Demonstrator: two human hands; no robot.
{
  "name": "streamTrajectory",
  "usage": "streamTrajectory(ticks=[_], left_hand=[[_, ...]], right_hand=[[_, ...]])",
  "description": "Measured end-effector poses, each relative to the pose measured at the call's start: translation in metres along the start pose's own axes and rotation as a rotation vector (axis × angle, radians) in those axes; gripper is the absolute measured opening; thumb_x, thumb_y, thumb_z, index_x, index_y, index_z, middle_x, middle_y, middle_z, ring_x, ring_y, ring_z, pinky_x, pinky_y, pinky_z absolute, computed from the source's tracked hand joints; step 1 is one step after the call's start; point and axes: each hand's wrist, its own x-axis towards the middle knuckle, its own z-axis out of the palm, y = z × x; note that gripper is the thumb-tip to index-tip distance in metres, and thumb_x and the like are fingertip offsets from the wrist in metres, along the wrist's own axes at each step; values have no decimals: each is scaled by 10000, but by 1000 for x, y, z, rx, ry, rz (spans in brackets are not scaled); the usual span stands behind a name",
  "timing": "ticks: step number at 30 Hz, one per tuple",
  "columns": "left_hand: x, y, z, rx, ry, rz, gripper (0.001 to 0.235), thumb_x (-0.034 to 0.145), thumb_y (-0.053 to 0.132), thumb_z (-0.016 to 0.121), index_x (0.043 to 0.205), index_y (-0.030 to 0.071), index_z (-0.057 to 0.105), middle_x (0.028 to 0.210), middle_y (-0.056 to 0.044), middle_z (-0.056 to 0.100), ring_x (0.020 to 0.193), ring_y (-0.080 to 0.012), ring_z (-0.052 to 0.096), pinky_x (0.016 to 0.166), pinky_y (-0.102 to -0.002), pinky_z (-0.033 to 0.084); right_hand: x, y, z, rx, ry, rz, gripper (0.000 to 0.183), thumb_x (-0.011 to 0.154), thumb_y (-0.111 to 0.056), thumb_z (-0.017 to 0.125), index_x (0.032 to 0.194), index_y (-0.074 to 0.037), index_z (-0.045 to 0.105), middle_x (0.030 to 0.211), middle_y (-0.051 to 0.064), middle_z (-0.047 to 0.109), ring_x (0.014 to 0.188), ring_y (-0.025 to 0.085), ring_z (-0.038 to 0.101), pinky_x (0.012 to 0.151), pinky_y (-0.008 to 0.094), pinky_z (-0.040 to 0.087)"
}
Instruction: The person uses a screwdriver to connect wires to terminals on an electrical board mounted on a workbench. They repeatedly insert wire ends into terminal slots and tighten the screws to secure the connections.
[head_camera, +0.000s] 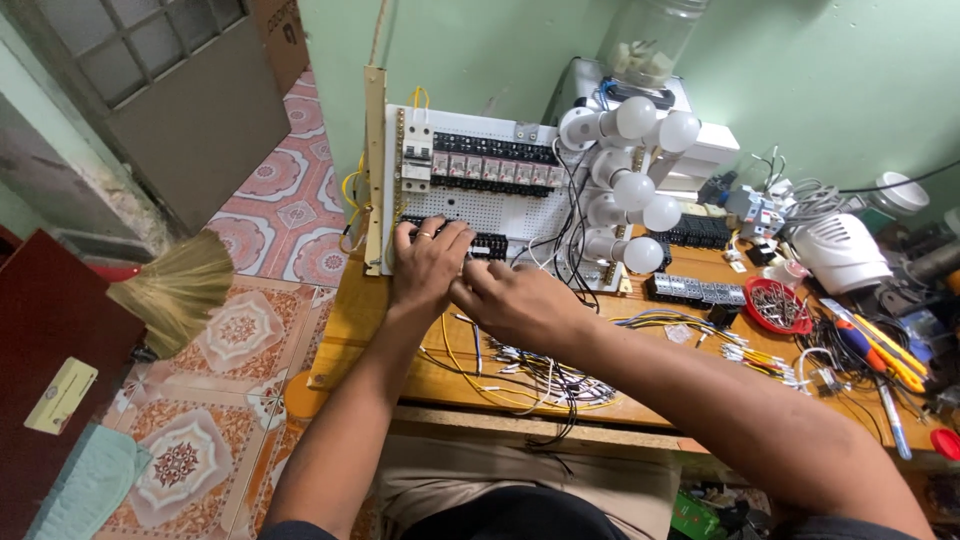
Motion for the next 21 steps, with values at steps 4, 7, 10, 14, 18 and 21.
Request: streamTrajectory(ticks=[4, 7, 10, 14, 18, 21], left_hand=[[4, 4, -23, -64, -31, -9, 527, 771, 312, 804, 1255, 238, 610, 1210, 63, 607, 1225, -189, 508, 1009, -470, 340], [5, 5, -23, -28, -12, -10, 454, 799, 249, 721, 1238, 248, 608, 1192, 65, 600, 1202, -180, 509, 1005, -464, 338], [3, 6, -19, -50, 1, -27, 414, 823, 205, 668, 1230, 257, 606, 1183, 91, 604, 1196, -165, 516, 990, -448, 340], [4, 7, -17, -35, 1, -33, 415, 837, 236, 665, 1249, 254, 617, 1191, 76, 615, 1195, -171, 522, 999, -458, 349], [5, 8, -18, 15, 9, -35, 360, 868, 248, 634, 1227, 282, 625, 1178, 99, 620, 1183, -153, 526, 993, -449, 359], [4, 8, -20, 24, 36, -33, 322, 885, 251, 642, 1206, 286, 633, 1168, 105, 628, 1170, -147, 541, 978, -433, 375]], right_hand=[[12, 10, -27, 115, -251, 120, 185, 1034, -185, 504, 1093, -58, 626, 838, 158, 640, 643, 290, 720, 442, 350, 542], [13, 12, -32, 159, -325, 21, 270, 991, -83, 470, 1205, -53, 631, 962, 186, 646, 771, 320, 744, 510, 371, 587], [8, 11, -26, 15, -184, 29, 308, 896, -109, 553, 1188, -40, 623, 904, 157, 626, 681, 283, 728, 471, 381, 567], [17, 13, -37, 197, -390, 77, 292, 985, -57, 453, 1220, -22, 623, 974, 225, 652, 754, 333, 742, 547, 387, 600], [7, 7, -10, -49, 17, -67, 223, 857, -98, 560, 1049, -36, 655, 842, 134, 622, 617, 251, 724, 527, 337, 562], [5, -1, 0, -102, 17, -11, 227, 819, -83, 522, 996, -40, 656, 771, 114, 596, 539, 219, 692, 460, 320, 527]])
